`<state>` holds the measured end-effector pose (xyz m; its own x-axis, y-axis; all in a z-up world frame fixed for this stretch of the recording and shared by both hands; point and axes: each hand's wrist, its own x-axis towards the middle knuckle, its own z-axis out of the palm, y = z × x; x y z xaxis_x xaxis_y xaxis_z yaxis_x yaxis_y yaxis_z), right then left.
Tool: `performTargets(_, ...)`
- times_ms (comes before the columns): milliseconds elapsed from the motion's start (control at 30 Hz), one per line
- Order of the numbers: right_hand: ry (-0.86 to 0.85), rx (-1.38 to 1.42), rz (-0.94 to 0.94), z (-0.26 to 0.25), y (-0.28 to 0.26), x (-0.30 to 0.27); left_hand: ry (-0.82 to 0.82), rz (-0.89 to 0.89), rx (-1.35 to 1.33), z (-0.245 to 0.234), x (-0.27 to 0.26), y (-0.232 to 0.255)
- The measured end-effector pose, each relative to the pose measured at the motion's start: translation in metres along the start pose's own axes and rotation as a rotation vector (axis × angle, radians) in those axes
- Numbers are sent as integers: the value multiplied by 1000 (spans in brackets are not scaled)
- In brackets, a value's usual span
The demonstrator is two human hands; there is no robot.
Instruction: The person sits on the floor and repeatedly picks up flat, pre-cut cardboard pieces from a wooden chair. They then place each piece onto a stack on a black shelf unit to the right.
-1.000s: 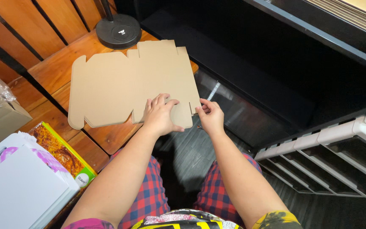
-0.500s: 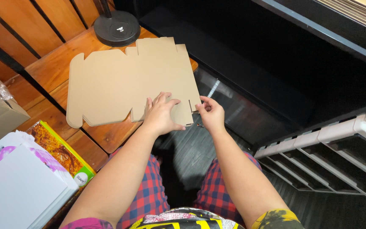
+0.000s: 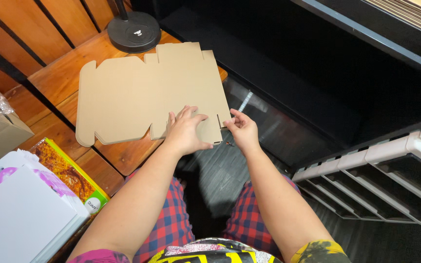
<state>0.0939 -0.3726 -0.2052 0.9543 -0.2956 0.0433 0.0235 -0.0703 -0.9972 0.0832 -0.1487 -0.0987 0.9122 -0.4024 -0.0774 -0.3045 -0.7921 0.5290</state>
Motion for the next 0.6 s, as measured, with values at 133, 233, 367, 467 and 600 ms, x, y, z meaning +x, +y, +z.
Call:
performTargets(133, -16, -6, -1, 0, 3, 1, -1, -8, 3, -2, -1, 1)
performTargets(233, -8, -38, -43, -1, 7, 3, -9, -5, 5, -2, 0, 2)
performTargets(367, 31, -151, -108, -3, -11, -3, -18, -4, 13, -4, -1, 4)
performTargets(467, 46, -180, -107, -3, -16, -3, -22, -3, 12, -3, -1, 4)
performTargets(600, 19, -62, -56, 1, -21, -2, -17, -3, 15, -1, 0, 1)
